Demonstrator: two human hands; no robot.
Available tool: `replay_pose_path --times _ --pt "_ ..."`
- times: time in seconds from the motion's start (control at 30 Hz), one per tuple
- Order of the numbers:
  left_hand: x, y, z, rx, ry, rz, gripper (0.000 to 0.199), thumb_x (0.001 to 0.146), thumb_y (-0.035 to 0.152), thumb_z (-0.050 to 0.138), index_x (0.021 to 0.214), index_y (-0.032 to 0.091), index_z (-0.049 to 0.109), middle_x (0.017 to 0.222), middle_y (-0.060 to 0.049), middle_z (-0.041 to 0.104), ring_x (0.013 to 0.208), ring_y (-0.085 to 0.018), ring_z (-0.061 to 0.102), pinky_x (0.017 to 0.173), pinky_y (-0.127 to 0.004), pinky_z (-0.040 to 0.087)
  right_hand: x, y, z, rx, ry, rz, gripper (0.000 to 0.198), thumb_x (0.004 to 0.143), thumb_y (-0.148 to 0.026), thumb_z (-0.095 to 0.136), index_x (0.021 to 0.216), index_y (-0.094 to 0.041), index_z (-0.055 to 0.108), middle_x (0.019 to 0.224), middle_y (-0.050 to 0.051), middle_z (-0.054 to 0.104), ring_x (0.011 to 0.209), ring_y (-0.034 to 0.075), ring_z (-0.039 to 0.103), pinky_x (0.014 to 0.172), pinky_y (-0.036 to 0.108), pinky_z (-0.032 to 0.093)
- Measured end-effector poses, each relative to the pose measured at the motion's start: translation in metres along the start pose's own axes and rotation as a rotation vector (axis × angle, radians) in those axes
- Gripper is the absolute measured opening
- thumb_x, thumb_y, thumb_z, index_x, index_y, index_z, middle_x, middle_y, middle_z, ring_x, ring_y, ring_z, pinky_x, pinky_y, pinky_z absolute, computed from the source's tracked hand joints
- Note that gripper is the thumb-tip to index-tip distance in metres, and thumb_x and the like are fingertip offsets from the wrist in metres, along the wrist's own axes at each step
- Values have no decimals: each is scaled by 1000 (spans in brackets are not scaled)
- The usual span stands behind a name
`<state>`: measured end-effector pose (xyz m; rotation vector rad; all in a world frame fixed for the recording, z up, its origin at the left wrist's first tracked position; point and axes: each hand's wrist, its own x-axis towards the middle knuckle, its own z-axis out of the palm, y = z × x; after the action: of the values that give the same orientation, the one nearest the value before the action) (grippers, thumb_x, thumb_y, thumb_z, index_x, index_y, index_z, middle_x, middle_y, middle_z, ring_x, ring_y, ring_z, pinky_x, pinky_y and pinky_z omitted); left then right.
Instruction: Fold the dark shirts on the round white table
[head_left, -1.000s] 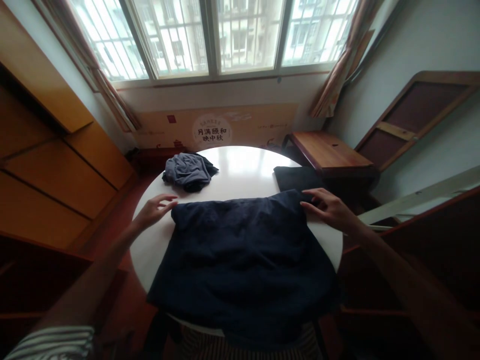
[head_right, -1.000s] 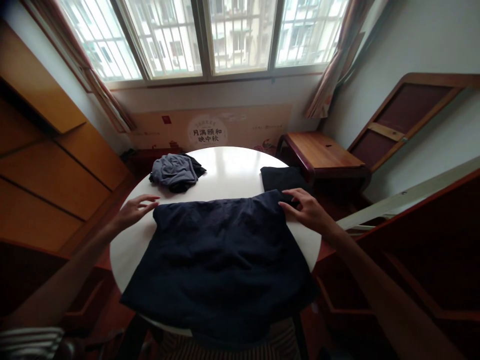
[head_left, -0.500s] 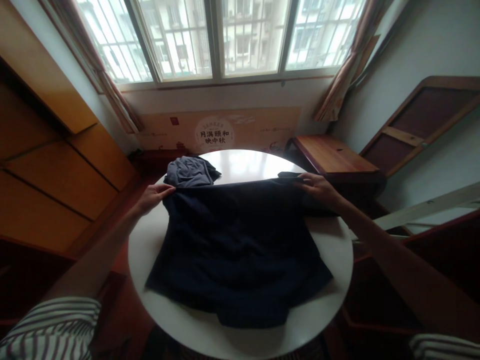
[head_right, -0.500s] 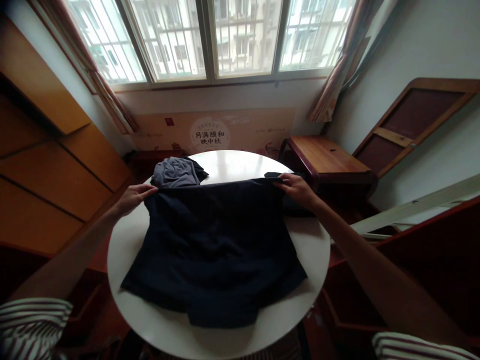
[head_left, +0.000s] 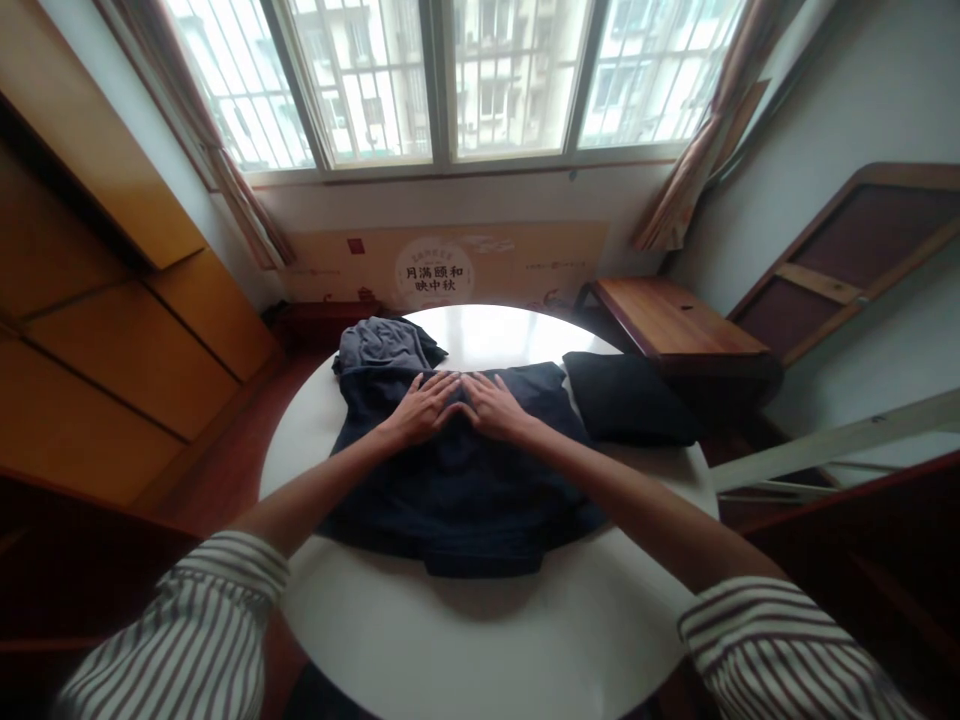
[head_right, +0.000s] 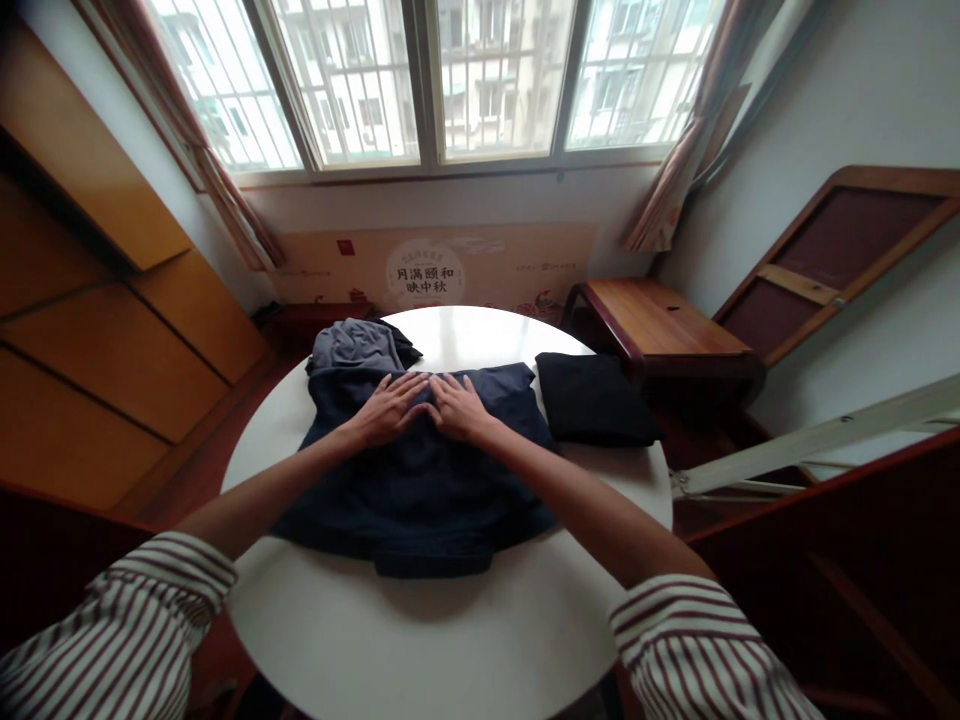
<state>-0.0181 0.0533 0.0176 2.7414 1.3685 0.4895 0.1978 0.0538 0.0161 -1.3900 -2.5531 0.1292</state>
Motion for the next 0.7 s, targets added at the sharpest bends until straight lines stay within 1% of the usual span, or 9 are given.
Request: replay_pose_path --times 0.1,0.2,0.3,0.37,0.47,0.53,0.6,0.63,0.7 --pt "-11 -15 17 97 -162 -164 57 102 44 30 154 21 32 162 -7 25 150 -25 19 120 -54 14 1 -1 20 -22 -98 214 62 101 -54 27 155 -24 31 163 6 23 149 32 18 118 55 13" --pt "-35 -44 12 146 -216 -241 58 102 42 25 157 22 24 164 -4 17 150 -22 18 121 -49 15 -5 29 18 -50 -88 387 63 101 -53 25 155 -21 31 163 12 19 149 37 15 117 58 11" --pt "-56 -57 2 184 -212 -279 58 102 38 22 158 23 20 163 -3 20 149 -22 22 120 -49 18 -10 55 6 -76 -89 519 64 102 -47 25 155 -10 30 162 21 18 149 38 15 117 55 12" --pt "-61 -54 -1 219 -207 -301 57 102 35 22 157 22 23 161 -5 26 148 -23 26 119 -53 17 -9 58 -1 -86 -91 554 67 102 -44 24 153 0 29 159 28 17 148 39 15 116 56 12" --pt "-54 -46 -4 260 -134 -252 56 101 34 26 156 22 27 160 -6 30 148 -25 26 120 -55 12 -3 39 -4 -79 -88 468 69 103 -46 19 153 1 25 159 28 17 148 39 13 115 60 8" --pt "-45 -50 -6 270 -65 -235 56 101 36 28 156 25 26 161 -5 26 150 -25 18 120 -57 6 1 19 -1 -49 -111 315 65 102 -52 21 156 -17 26 163 13 19 150 31 14 118 54 10" --pt "-41 -62 -8 254 -37 -321 57 102 38 28 157 27 22 163 -4 20 152 -26 11 119 -60 4 1 3 4 -17 -149 182 59 99 -61 26 154 -37 30 163 -2 23 150 24 17 119 47 15" --pt "-41 -70 -9 236 -33 -393 57 102 39 28 157 26 21 164 -5 17 152 -27 10 119 -61 5 -1 -2 6 -9 -160 155 58 98 -63 28 152 -41 32 162 -5 24 150 23 18 119 47 15" --pt "-45 -87 -12 190 -16 -521 59 103 40 26 158 20 16 164 -8 15 152 -30 8 116 -65 11 -5 -1 10 -10 -151 187 60 99 -63 28 153 -38 32 163 -3 22 150 27 17 119 51 12"
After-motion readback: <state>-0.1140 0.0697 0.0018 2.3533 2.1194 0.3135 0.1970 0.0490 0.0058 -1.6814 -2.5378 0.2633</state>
